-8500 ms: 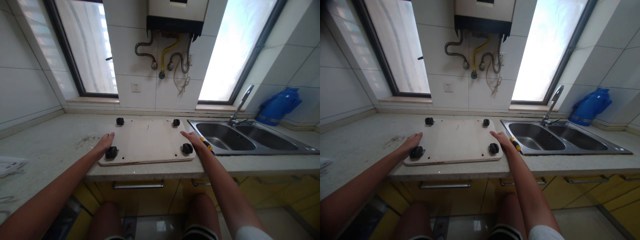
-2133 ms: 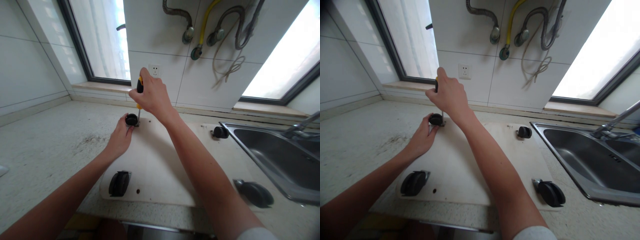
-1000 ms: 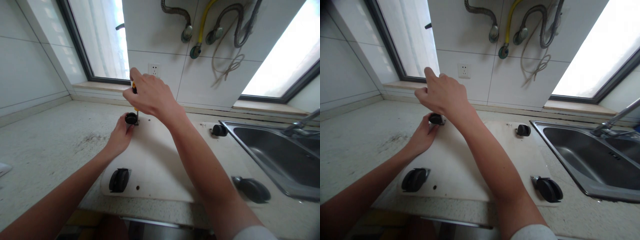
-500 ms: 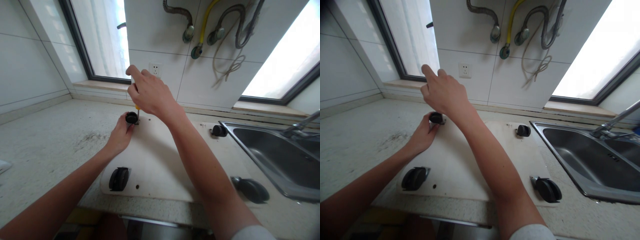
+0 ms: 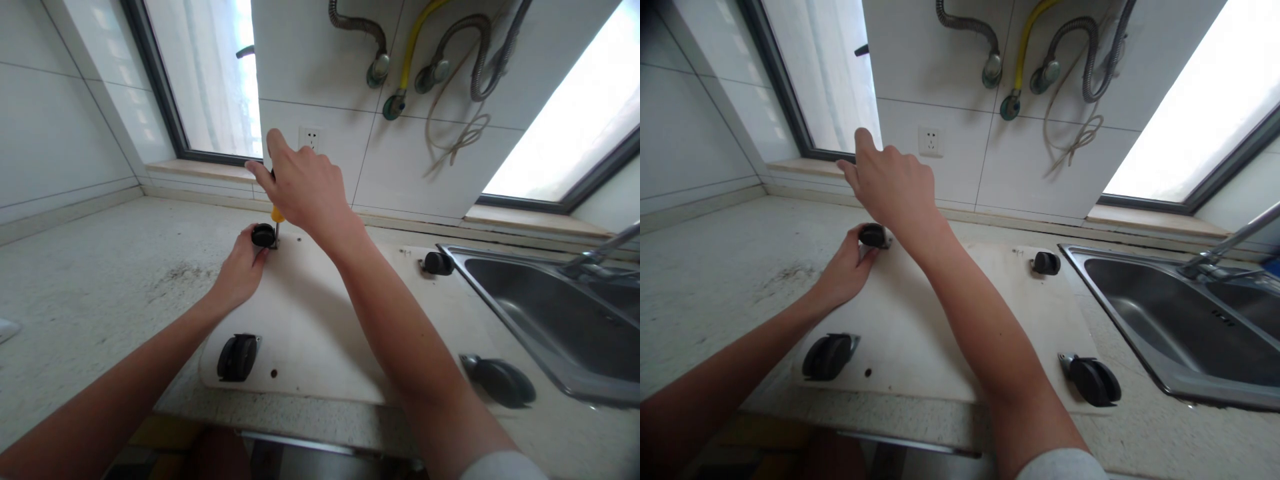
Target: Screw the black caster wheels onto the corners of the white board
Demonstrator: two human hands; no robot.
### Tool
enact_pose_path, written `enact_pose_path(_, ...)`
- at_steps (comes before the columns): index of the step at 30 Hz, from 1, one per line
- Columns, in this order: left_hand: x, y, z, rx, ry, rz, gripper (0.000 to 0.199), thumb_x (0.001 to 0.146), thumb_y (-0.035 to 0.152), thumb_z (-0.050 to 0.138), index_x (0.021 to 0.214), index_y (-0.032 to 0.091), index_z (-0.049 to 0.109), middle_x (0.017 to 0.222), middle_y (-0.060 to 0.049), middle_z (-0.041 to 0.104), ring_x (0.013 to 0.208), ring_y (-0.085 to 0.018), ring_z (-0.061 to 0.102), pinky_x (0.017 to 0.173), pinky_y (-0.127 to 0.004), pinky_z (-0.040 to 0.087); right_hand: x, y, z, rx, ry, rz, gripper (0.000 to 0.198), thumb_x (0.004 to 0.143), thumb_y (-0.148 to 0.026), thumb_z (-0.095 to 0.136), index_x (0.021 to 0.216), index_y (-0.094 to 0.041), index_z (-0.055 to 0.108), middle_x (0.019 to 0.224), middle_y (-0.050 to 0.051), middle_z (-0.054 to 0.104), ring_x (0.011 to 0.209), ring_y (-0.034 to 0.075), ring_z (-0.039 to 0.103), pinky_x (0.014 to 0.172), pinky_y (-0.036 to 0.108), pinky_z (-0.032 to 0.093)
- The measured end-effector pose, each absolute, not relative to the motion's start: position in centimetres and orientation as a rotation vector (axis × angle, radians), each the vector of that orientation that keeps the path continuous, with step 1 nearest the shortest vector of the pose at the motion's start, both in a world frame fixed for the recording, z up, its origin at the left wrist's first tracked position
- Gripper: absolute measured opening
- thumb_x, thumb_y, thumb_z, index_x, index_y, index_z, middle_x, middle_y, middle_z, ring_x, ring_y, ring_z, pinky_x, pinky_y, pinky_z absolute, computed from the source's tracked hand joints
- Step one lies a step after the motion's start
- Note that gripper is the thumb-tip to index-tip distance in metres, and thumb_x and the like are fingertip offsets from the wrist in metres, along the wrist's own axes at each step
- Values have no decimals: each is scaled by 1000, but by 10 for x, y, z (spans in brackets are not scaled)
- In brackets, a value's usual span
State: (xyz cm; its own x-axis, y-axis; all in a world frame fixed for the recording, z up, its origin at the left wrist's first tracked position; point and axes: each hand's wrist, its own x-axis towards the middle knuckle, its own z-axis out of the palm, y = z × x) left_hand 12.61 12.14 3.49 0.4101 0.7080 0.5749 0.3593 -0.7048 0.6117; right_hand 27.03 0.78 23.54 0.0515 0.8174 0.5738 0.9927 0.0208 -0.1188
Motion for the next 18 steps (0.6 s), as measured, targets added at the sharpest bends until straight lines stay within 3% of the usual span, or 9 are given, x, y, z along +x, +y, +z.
enact_pose_path(5, 126, 121, 35, 2292, 920, 1196, 56, 104, 32, 58, 158, 22, 47, 156, -22, 64, 147, -43, 64, 124, -71, 54, 271, 0, 240, -1689, -1960, -275, 49, 106, -37, 54, 154, -27, 51, 112, 10, 76, 102, 34, 70, 90, 44, 54)
enact_pose_path(9, 126, 122, 34, 2293, 911, 1223, 53, 104, 30, 59, 156, 24, 49, 154, -20, 65, 147, -41, 64, 125, -70, 53, 270, 0, 239, -1822, -1842, -350, 40, 111, -45, 52, 145, -24, 56, 115, 15, 75, 105, 38, 70, 91, 47, 54)
enact_pose_path(14, 125, 123, 34, 2300, 898, 1215, 54, 103, 31, 60, 156, 24, 49, 154, -20, 65, 148, -41, 63, 127, -68, 52, 275, 3, 237, -1792, -1932, -324, 38, 107, -30, 50, 144, -23, 56, 127, 16, 75, 104, 34, 68, 89, 45, 54)
enact_pose_path(18, 126, 123, 33, 2279, 904, 1238, 55, 103, 32, 59, 157, 25, 49, 157, -20, 64, 151, -41, 62, 128, -68, 51, 277, 5, 238, -1870, -1818, -410, 26, 111, -35, 49, 129, -21, 62, 116, 18, 74, 107, 37, 68, 90, 47, 53)
